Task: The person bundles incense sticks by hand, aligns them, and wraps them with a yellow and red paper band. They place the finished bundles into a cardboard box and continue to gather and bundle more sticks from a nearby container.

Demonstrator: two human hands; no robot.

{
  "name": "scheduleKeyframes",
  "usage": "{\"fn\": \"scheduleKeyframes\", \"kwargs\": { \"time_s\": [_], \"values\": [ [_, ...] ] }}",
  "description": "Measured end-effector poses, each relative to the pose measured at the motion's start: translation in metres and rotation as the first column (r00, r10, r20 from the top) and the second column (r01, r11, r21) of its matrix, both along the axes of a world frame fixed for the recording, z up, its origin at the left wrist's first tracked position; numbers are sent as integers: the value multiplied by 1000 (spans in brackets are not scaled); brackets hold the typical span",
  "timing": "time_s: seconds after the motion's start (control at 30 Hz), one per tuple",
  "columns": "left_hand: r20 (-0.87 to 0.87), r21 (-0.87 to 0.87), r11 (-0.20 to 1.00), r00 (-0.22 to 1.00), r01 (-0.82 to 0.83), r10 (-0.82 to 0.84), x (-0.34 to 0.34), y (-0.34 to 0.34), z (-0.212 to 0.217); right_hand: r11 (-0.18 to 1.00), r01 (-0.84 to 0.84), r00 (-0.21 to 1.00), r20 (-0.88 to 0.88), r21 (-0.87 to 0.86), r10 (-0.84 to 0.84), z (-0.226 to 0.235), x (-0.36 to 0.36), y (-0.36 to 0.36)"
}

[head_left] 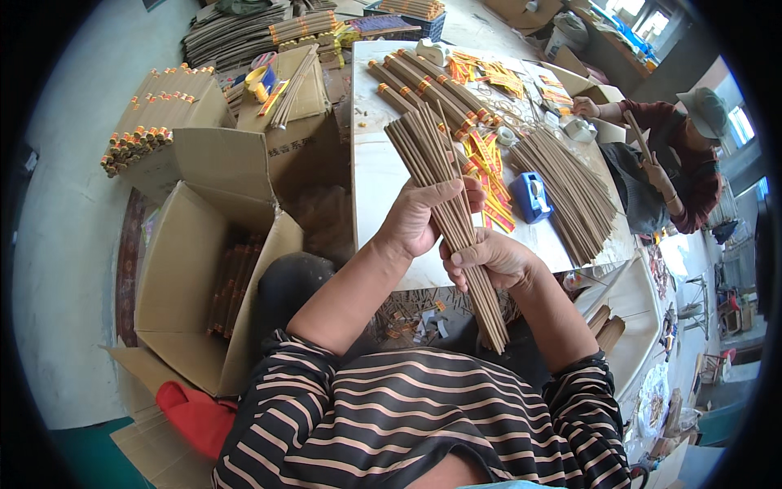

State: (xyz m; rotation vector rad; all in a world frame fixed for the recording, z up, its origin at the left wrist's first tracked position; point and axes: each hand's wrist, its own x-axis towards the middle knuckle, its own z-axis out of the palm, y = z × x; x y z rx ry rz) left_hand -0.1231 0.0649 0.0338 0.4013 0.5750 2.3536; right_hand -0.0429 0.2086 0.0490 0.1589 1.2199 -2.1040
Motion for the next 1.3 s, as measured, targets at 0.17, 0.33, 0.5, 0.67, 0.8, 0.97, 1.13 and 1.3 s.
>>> {"fn": "scheduleKeyframes", "kwargs": {
  "time_s": [0.17, 0.33, 0.5, 0.67, 0.8, 0.97, 1.13, 1.3],
  "values": [
    [-74, -2, 998, 996, -60, 59, 4, -12, 7, 999, -20, 998, -60, -37, 17, 1, 1, -12],
    [-3, -6, 995, 995, -101, 101, 12, -15, 21, 1000, 9, 995, -98, 12, -7, 8, 8, -15],
    [-67, -10, 998, 996, -67, 66, 11, -16, 22, 1000, -13, 990, -139, 7, 14, 10, 14, -13],
    [-137, -34, 980, 973, -195, 188, 10, -8, 36, 973, 58, 953, -303, 222, 13, 19, 10, -13],
    [-580, -70, 948, 786, -311, 215, 4, -7, 95, 868, 321, 768, -641, 379, -5, 39, -14, -18],
    [-818, -66, 888, 534, -455, 213, -9, -10, 113, 847, 449, 631, -773, 285, -74, 43, -40, -33],
    [-733, -227, 867, 664, -443, 148, -22, -3, 70, 871, 453, 671, -716, 189, -194, 4, -52, -29],
    [-731, -260, 822, 659, -506, 174, -18, -1, 81, 864, 456, 675, -715, 214, -180, -8, -60, -32]
  ]
}}
